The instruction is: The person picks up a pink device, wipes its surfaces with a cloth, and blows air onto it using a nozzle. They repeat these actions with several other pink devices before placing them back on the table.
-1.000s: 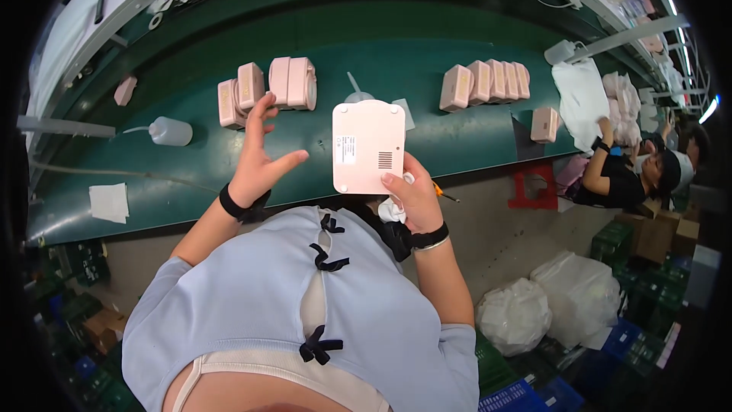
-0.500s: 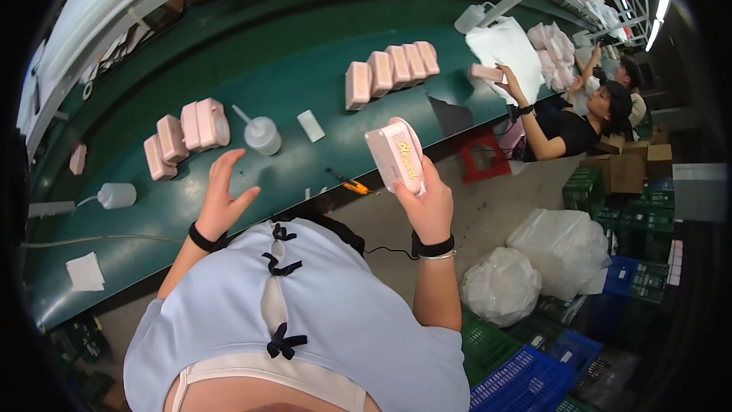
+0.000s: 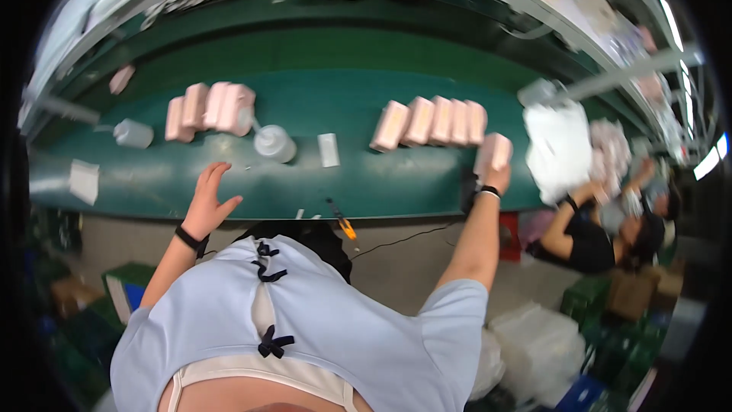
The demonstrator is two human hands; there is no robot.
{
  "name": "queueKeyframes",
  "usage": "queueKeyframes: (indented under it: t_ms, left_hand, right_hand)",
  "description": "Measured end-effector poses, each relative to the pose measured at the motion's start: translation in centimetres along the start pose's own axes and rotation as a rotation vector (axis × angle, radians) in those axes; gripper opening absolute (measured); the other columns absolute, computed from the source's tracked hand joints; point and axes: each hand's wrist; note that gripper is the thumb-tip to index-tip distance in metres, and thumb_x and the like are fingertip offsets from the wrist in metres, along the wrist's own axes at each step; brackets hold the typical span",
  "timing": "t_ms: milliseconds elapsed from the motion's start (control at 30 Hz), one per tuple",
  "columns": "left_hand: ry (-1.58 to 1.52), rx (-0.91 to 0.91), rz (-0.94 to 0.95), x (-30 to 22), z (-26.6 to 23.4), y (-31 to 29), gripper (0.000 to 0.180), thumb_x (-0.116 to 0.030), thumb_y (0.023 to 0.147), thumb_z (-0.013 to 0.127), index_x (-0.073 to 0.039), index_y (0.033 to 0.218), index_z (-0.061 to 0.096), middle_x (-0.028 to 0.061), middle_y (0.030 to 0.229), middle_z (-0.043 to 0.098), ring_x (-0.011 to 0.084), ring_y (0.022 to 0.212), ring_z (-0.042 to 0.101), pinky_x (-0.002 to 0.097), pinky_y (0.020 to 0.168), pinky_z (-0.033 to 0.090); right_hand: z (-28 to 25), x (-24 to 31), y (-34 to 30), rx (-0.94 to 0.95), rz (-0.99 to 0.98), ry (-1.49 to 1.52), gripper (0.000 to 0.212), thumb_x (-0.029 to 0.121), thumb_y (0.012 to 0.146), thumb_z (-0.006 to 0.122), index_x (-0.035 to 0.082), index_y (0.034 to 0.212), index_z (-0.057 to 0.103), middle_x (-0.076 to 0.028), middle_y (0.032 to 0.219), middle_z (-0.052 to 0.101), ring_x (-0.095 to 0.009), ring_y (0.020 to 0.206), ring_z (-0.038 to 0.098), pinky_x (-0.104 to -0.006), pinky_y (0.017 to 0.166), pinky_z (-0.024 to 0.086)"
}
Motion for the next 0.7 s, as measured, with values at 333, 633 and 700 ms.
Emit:
queueKeyframes:
  t_ms: [333, 633, 700]
  left_hand:
    - [-0.062, -0.310, -0.154, 9.7, 4.5, 6.4, 0.068, -0.015, 0.078, 0.075, 0.002, 0.135, 0.043, 0.0214, 0.139, 0.043, 0.0397, 0.128, 0.044, 0.0433, 0.107, 0.038]
    - [0.601, -0.373, -0.244, 11.1, 7.3, 15.5, 0.078, -0.037, 0.085, 0.069, 0.002, 0.144, 0.037, 0.0210, 0.151, 0.033, 0.0374, 0.142, 0.028, 0.0515, 0.117, 0.021]
    - [0.703, -0.302, -0.244, 10.9, 7.6, 15.1, 0.080, -0.041, 0.086, 0.066, 0.001, 0.146, 0.034, 0.0201, 0.153, 0.031, 0.0364, 0.144, 0.024, 0.0522, 0.119, 0.016]
  right_hand:
    - [2.5, -1.4, -9.9, 0.083, -0.037, 0.633, 0.038, 0.007, 0.089, 0.064, -0.002, 0.125, 0.054, -0.012, 0.114, 0.062, -0.022, 0.100, 0.059, -0.0334, 0.089, 0.050]
    - [2.2, 1.8, -42.3, 0.867, -0.134, 0.697, 0.067, 0.004, 0.077, 0.077, 0.003, 0.138, 0.048, -0.012, 0.120, 0.064, -0.022, 0.105, 0.063, -0.0341, 0.096, 0.048]
    - [2.8, 5.6, -42.1, 0.904, -0.128, 0.772, 0.070, 0.006, 0.079, 0.078, 0.003, 0.141, 0.045, -0.013, 0.123, 0.063, -0.022, 0.107, 0.062, -0.0345, 0.098, 0.046]
Point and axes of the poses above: each hand's wrist, its own y-axis towards the middle knuckle, its own z-axis out of the palm, x = y × z
